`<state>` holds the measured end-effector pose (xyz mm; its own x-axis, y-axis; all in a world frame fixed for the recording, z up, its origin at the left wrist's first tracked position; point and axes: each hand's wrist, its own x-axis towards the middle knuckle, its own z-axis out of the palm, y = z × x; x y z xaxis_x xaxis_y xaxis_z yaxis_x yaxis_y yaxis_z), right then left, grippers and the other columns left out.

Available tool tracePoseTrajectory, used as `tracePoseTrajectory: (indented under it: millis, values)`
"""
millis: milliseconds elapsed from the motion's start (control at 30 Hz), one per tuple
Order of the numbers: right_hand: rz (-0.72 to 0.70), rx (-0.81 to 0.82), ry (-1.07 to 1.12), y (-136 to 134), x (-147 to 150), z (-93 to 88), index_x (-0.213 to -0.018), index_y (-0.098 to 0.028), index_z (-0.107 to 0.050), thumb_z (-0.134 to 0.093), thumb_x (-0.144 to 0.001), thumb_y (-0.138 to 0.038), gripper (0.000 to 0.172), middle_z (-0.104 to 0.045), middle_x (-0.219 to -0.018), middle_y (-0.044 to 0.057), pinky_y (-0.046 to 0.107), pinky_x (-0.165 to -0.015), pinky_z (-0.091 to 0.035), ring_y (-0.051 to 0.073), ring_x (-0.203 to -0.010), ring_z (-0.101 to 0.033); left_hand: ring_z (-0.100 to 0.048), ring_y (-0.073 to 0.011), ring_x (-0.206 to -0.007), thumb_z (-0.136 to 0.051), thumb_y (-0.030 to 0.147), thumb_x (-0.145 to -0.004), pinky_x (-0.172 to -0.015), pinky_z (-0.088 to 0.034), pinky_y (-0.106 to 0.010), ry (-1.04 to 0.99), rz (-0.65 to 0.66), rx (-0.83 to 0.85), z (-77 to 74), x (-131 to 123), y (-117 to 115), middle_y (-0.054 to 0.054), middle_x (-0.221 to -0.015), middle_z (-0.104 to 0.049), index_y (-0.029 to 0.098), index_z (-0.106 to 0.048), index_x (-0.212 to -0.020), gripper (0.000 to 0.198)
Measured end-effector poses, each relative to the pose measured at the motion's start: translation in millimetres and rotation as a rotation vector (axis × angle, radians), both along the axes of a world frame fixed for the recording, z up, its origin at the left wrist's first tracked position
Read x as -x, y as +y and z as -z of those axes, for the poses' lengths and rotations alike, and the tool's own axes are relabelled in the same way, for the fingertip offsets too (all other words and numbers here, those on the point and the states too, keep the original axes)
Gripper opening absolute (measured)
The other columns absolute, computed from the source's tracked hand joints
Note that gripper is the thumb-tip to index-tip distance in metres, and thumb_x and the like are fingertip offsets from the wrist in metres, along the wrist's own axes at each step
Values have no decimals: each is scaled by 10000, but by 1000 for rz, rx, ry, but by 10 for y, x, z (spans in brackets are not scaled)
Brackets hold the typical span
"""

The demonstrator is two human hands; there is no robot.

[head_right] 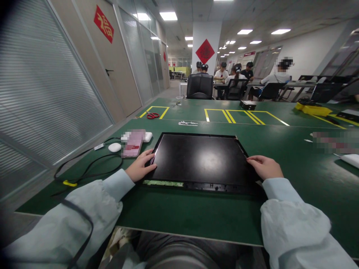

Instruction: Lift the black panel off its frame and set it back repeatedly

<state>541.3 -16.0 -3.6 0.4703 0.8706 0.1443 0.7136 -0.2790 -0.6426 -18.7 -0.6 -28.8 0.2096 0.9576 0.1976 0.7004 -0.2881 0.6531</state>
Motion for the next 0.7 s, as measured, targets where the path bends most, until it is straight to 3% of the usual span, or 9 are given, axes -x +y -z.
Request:
tracePoseTrajectory:
  millis: [167, 467, 700]
  values:
    - [5, 19, 16, -6, 13, -27, -732, -334, -838, -727, -666, -516, 222, -847, -881, 88, 540, -937, -571, 394, -972, -773, -550, -488, -1613, -843, 480, -859, -1382, -388, -662, -24, 16, -13, -7, -9, -23, -213, -1681, -621, 206, -838, -1378, 587]
    - [6, -21, 10, 2, -11, 11, -732, -333, -827, -725, -672, -523, 224, -830, -847, 84, 531, -894, -585, 376, -911, -766, -550, -453, -1633, -826, 401, -872, -1395, -387, -630, -54, 17, -15, -13, 14, -29, -186, -1688, -635, 230, -838, -1394, 549]
    - [11, 20, 85, -4, -28, -29, -786, -314, -852, -764, -665, -541, 272, -817, -833, 91, 548, -882, -585, 389, -910, -763, -559, -408, -1644, -792, 317, -803, -1425, -339, -594, -367, -12, 81, 45, 19, 36, -168, -1697, -668, 190, -807, -1450, 660]
